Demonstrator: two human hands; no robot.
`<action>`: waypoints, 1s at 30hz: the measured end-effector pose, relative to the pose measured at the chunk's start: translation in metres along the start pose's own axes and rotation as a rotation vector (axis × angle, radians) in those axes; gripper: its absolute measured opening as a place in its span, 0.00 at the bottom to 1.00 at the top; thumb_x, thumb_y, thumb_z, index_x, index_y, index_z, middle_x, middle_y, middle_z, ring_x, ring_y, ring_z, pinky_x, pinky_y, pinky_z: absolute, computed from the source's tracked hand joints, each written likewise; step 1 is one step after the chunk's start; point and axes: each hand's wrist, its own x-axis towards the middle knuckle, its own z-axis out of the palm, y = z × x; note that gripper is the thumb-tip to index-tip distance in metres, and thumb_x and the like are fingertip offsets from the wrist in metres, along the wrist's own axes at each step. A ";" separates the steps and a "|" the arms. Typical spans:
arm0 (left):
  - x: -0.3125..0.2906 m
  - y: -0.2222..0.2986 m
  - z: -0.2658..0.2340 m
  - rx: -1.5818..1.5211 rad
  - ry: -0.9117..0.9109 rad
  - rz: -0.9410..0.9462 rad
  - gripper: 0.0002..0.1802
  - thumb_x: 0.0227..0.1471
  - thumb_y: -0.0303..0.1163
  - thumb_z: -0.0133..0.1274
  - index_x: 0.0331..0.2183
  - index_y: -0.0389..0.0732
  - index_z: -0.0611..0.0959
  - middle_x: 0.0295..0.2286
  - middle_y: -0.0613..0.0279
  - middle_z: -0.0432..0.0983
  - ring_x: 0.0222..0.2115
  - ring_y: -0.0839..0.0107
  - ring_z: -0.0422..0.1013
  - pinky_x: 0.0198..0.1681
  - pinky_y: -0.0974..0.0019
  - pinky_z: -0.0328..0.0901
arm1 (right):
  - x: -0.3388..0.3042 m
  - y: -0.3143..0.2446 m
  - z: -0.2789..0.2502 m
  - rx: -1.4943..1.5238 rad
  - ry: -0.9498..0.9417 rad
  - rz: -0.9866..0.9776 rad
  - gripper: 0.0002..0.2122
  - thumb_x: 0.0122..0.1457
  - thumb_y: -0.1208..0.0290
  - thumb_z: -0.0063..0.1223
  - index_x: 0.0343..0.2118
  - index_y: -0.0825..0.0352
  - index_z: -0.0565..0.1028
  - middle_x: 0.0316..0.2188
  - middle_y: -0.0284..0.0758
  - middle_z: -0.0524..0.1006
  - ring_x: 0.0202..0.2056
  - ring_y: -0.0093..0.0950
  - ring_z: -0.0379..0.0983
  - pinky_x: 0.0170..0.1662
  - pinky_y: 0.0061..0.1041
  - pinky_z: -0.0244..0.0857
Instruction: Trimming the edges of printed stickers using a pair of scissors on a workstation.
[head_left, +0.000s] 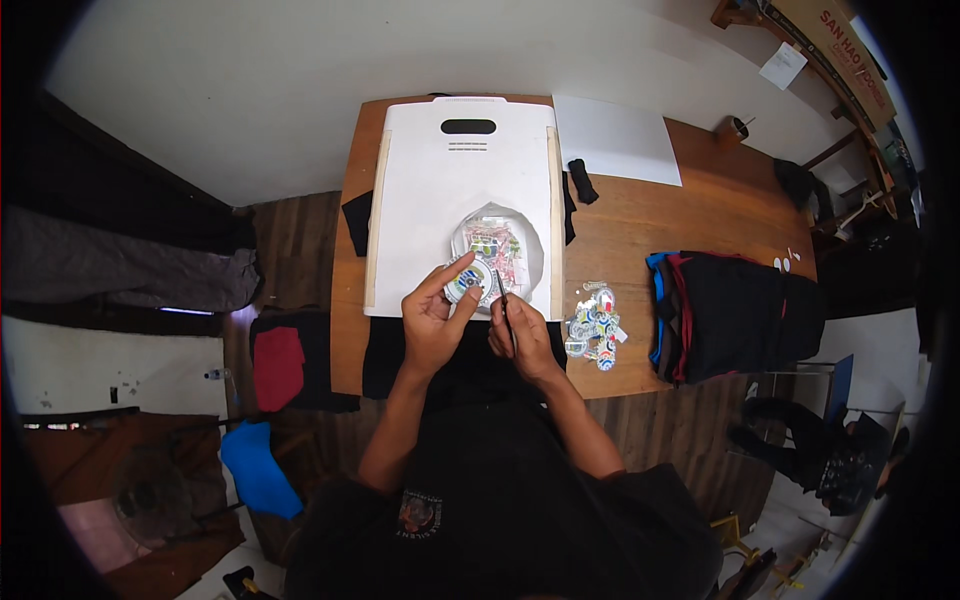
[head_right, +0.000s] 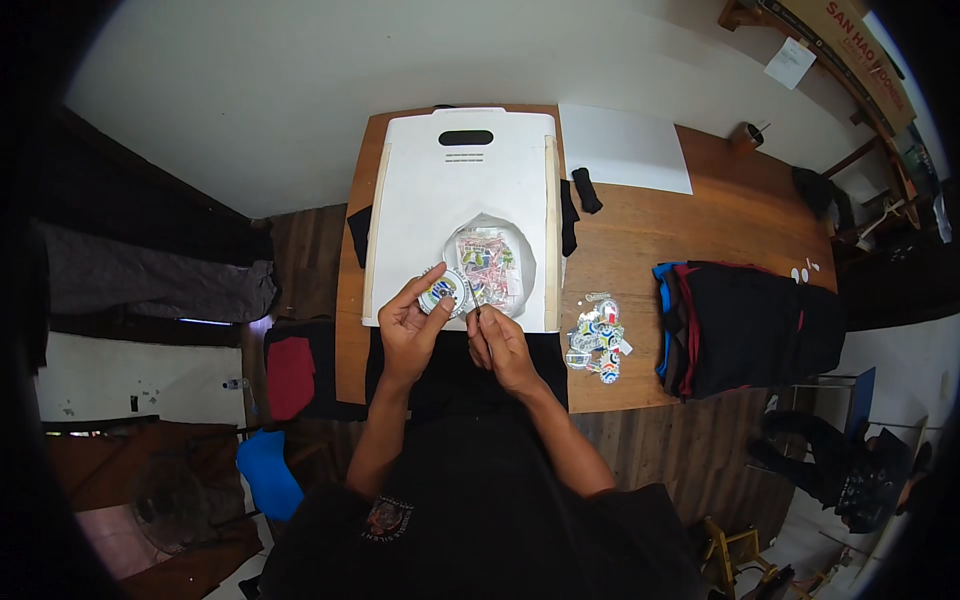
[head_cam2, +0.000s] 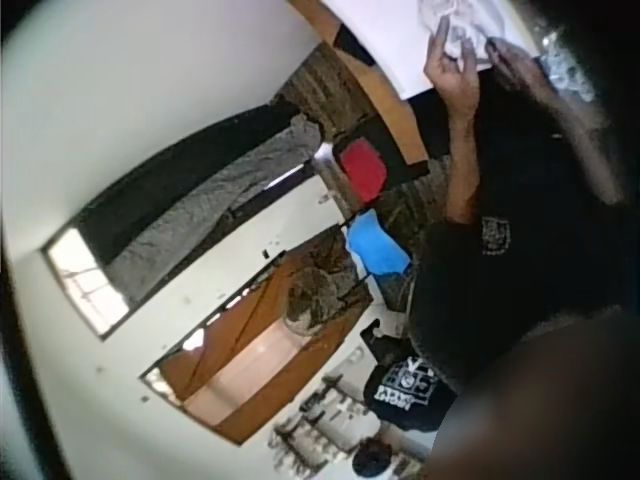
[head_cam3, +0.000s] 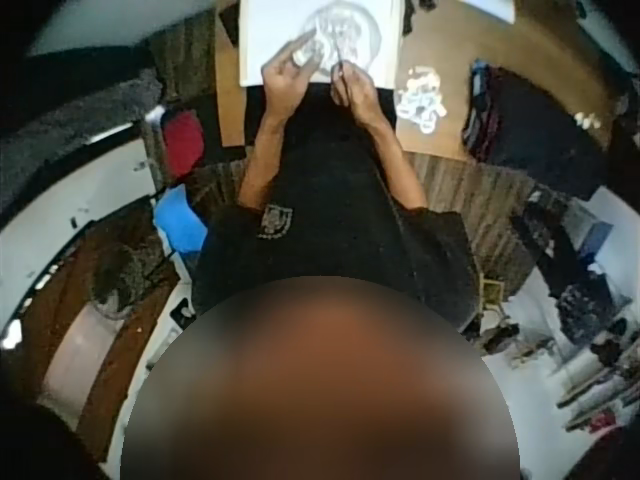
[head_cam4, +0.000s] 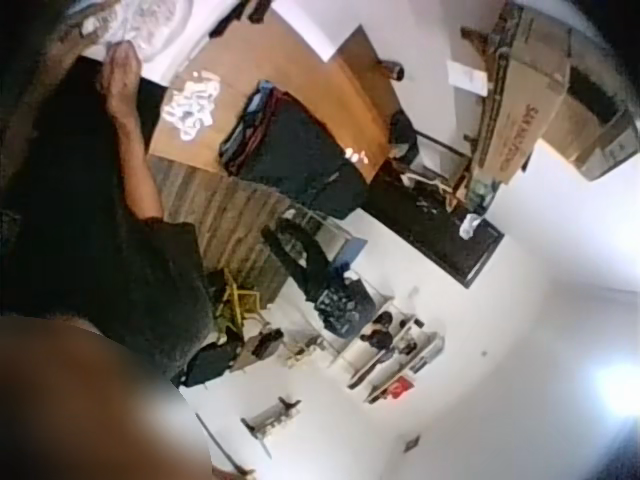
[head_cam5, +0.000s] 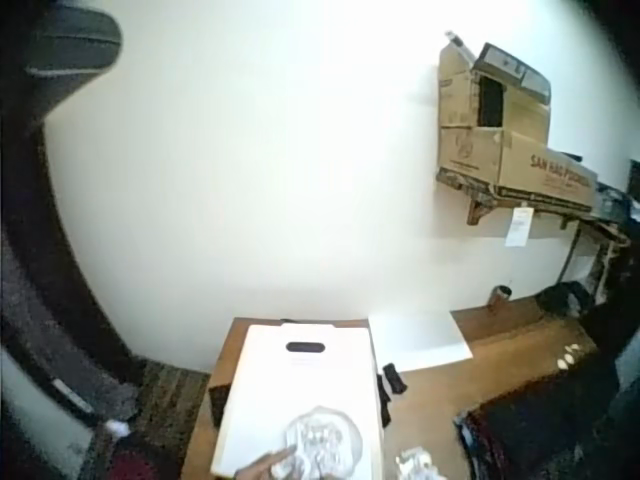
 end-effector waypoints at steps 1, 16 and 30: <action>0.000 0.000 0.000 0.001 0.001 -0.002 0.24 0.54 0.12 0.54 0.54 0.26 0.75 0.40 0.58 0.75 0.43 0.76 0.71 0.48 0.75 0.66 | 0.000 0.000 0.000 0.010 0.008 0.007 0.18 0.73 0.55 0.31 0.33 0.64 0.66 0.12 0.23 0.56 0.13 0.15 0.49 0.20 0.17 0.48; 0.001 0.000 -0.001 -0.008 -0.011 -0.027 0.23 0.54 0.11 0.53 0.53 0.26 0.75 0.41 0.58 0.74 0.43 0.76 0.71 0.49 0.75 0.65 | 0.002 -0.004 0.000 -0.032 -0.007 -0.003 0.19 0.73 0.55 0.31 0.33 0.65 0.66 0.12 0.23 0.56 0.13 0.15 0.50 0.20 0.17 0.48; 0.000 0.001 -0.001 -0.027 -0.017 -0.023 0.23 0.54 0.12 0.53 0.53 0.26 0.75 0.41 0.57 0.74 0.44 0.75 0.71 0.49 0.75 0.65 | -0.001 -0.002 -0.001 -0.010 -0.013 0.006 0.18 0.73 0.55 0.31 0.33 0.64 0.66 0.12 0.23 0.57 0.13 0.15 0.49 0.20 0.17 0.49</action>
